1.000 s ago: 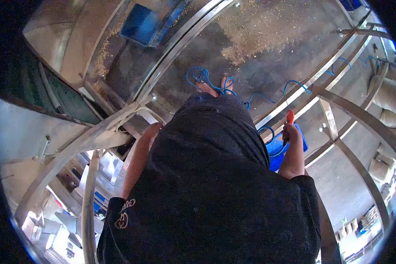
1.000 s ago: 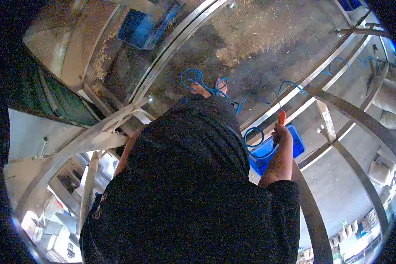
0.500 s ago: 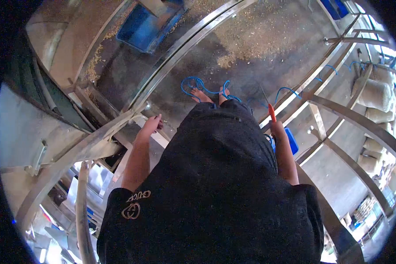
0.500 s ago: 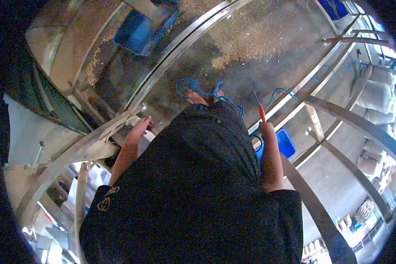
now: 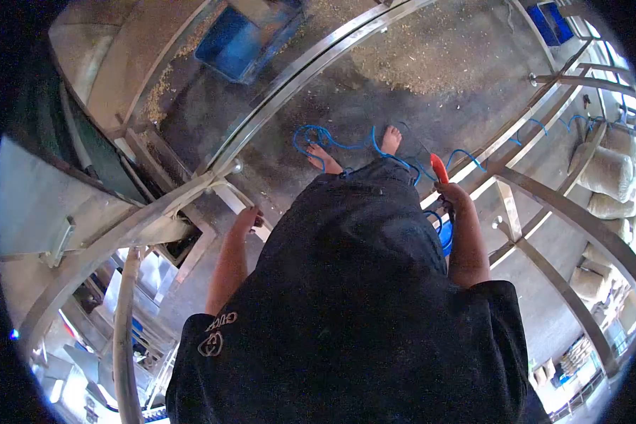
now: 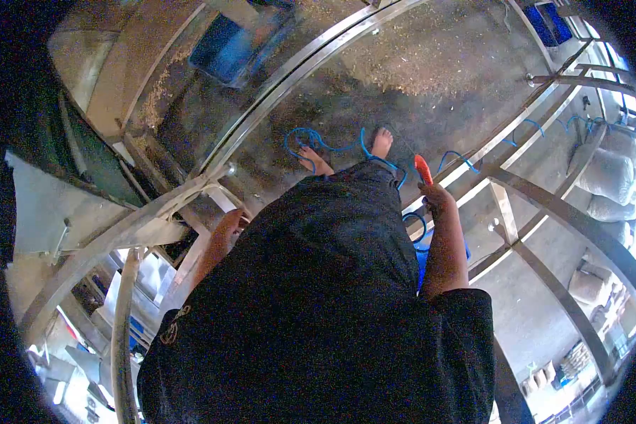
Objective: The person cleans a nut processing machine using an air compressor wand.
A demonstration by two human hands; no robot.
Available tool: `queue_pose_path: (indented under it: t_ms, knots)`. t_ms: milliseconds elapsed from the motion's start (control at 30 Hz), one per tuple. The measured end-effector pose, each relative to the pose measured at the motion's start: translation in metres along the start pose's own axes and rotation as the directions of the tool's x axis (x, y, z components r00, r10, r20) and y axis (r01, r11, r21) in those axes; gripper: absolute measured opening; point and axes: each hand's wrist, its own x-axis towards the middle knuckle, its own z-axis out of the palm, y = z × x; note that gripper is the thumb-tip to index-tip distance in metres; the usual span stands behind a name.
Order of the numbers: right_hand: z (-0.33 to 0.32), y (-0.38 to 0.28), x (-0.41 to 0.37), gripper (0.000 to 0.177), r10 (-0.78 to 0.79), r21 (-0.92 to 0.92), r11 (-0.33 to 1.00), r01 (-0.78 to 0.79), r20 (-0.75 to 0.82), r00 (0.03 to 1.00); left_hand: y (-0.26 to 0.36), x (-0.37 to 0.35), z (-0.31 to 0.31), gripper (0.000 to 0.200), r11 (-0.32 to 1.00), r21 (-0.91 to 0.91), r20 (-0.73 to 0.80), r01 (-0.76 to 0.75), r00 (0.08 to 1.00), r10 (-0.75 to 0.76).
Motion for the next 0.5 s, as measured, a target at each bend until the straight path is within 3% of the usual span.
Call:
queue_pose_path:
  t_ms: [167,267,333,433,500]
  knots:
    - [-0.065,0.024,0.045,0.035,0.037,0.093,0.995,-0.039,0.027,0.999,0.026,-0.032,0.037,0.047,0.998,-0.041,-0.128,0.048,0.990,-0.053]
    - [-0.125,0.070,0.101,0.035,0.187,0.256,0.950,-0.181,0.001,0.982,0.023,-0.029,0.054,0.049,0.987,0.016,-0.144,0.159,0.977,-0.155]
    - [-0.167,0.096,0.121,0.037,0.232,0.530,0.817,-0.226,0.057,0.971,0.020,-0.034,0.072,0.053,0.984,-0.167,-0.179,0.065,0.979,-0.095]
    - [-0.220,0.102,0.121,0.037,0.238,0.739,0.635,-0.225,0.090,0.967,0.025,-0.041,0.096,0.054,0.996,0.006,-0.205,0.083,0.975,-0.080]
    - [-0.250,0.095,0.130,0.038,0.244,0.748,0.633,-0.202,0.054,0.968,0.032,-0.045,0.116,0.055,0.969,0.033,-0.122,0.247,0.963,-0.241]
